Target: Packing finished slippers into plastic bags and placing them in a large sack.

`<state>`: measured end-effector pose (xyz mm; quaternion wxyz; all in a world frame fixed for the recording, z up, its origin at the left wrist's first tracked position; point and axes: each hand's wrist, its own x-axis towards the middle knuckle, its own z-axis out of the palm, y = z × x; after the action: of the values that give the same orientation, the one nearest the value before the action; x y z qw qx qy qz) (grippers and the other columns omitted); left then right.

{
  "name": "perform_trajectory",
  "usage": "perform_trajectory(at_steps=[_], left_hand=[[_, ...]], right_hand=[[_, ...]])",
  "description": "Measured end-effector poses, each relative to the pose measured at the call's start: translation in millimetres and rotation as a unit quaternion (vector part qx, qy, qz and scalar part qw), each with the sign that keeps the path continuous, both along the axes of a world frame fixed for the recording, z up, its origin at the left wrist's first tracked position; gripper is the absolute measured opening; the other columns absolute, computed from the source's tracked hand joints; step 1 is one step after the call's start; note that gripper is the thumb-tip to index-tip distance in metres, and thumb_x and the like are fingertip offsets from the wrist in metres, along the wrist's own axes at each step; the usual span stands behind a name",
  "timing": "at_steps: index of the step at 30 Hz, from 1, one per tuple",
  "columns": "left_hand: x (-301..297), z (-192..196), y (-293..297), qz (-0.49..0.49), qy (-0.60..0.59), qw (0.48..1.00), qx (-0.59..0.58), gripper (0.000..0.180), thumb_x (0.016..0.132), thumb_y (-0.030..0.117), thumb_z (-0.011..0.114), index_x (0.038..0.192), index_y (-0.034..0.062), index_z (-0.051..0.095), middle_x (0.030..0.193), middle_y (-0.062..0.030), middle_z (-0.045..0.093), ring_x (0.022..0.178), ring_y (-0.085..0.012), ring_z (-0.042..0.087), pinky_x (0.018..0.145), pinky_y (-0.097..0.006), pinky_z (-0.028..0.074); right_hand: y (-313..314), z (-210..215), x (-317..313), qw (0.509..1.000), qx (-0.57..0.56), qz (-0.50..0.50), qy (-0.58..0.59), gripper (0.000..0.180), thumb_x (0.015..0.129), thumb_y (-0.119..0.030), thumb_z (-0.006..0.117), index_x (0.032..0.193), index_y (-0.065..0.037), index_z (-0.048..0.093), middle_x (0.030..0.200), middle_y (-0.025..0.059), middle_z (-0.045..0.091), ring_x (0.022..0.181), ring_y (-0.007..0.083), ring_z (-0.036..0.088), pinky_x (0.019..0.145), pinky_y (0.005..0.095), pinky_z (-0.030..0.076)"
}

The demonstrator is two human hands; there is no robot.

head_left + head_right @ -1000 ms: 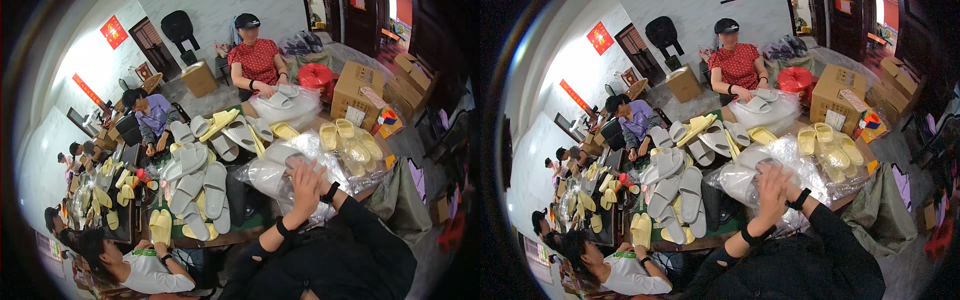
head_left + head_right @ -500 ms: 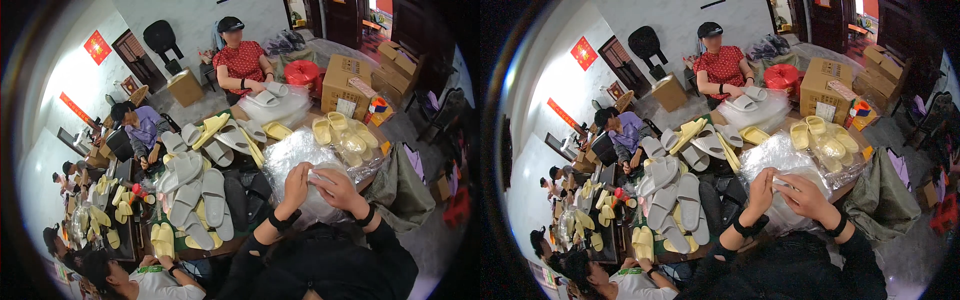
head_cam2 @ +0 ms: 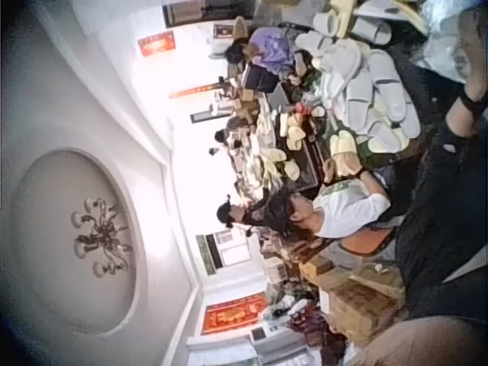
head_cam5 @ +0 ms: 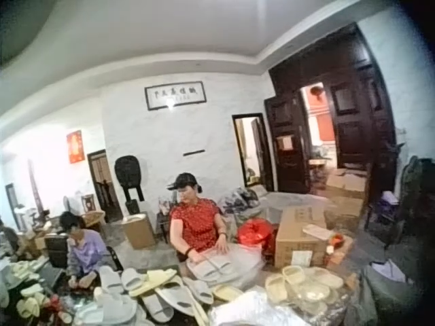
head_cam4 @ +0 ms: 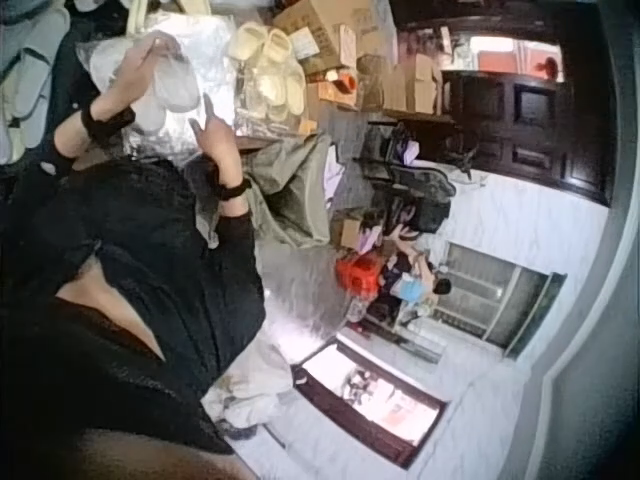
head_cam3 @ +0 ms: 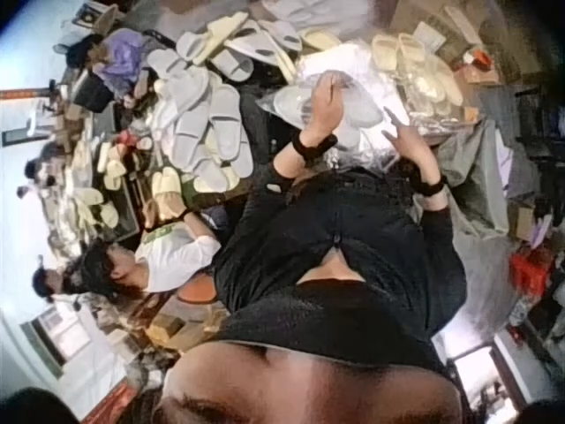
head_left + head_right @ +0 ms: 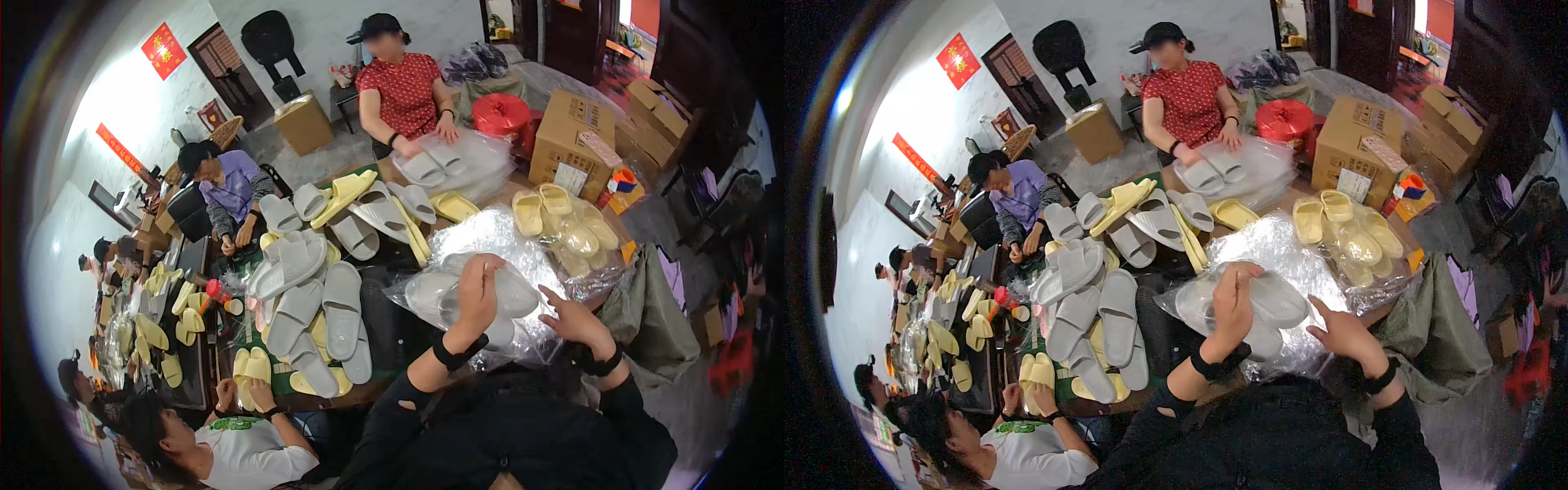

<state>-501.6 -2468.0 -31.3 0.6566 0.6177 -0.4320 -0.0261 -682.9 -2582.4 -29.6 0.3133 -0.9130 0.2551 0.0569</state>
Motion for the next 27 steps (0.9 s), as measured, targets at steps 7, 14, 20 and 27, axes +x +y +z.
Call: perform_trajectory(at_steps=[7, 14, 20, 27], left_hand=[[-10.1, 1.3, -13.9, 0.0, -0.015, 1.0, -0.024, 0.021, 0.093, 0.007, 0.036, 0.085, -0.0042, 0.052, 0.087, -0.0135, 0.059, 0.082, -0.0206, 0.056, 0.076, -0.029, 0.042], [-38.2, -3.3, -34.9, -0.003, -0.063, 0.998, -0.001, 0.017, 0.091, 0.006, 0.039, 0.087, -0.0013, 0.054, 0.085, -0.0125, 0.057, 0.078, -0.0242, 0.054, 0.071, -0.03, 0.042], [-52.3, 0.7, -45.1, -0.014, -0.117, 0.993, 0.005, 0.017, 0.09, 0.007, 0.041, 0.082, -0.0006, 0.054, 0.084, -0.013, 0.058, 0.079, -0.0275, 0.053, 0.073, -0.034, 0.041], [-64.3, 8.2, -57.0, 0.009, -0.235, 0.972, -0.002, 0.013, 0.087, 0.011, 0.044, 0.09, 0.0031, 0.055, 0.098, -0.0132, 0.057, 0.099, -0.0331, 0.051, 0.091, -0.044, 0.03]], right_hand=[[-25.8, -36.4, 10.8, 0.821, 0.503, -0.225, -0.147, 0.073, 0.085, -0.031, 0.058, 0.138, -0.013, 0.012, 0.112, 0.0168, 0.049, 0.087, 0.0251, 0.057, 0.064, 0.0342, 0.051], [-26.2, -70.7, 19.3, 0.775, 0.573, -0.238, -0.124, 0.051, 0.085, -0.031, 0.056, 0.126, -0.009, 0.035, 0.106, 0.0086, 0.053, 0.072, 0.0191, 0.059, 0.055, 0.0278, 0.051], [-35.1, -74.3, 28.4, 0.732, 0.618, -0.274, -0.081, 0.037, 0.082, -0.024, 0.058, 0.114, -0.009, 0.046, 0.094, 0.0062, 0.057, 0.072, 0.017, 0.059, 0.055, 0.0282, 0.051], [-88.6, -66.4, 40.5, 0.68, 0.619, -0.257, -0.297, 0.03, 0.082, -0.015, 0.054, 0.11, -0.01, 0.044, 0.097, 0.0044, 0.056, 0.08, 0.0178, 0.06, 0.062, 0.0311, 0.053]])
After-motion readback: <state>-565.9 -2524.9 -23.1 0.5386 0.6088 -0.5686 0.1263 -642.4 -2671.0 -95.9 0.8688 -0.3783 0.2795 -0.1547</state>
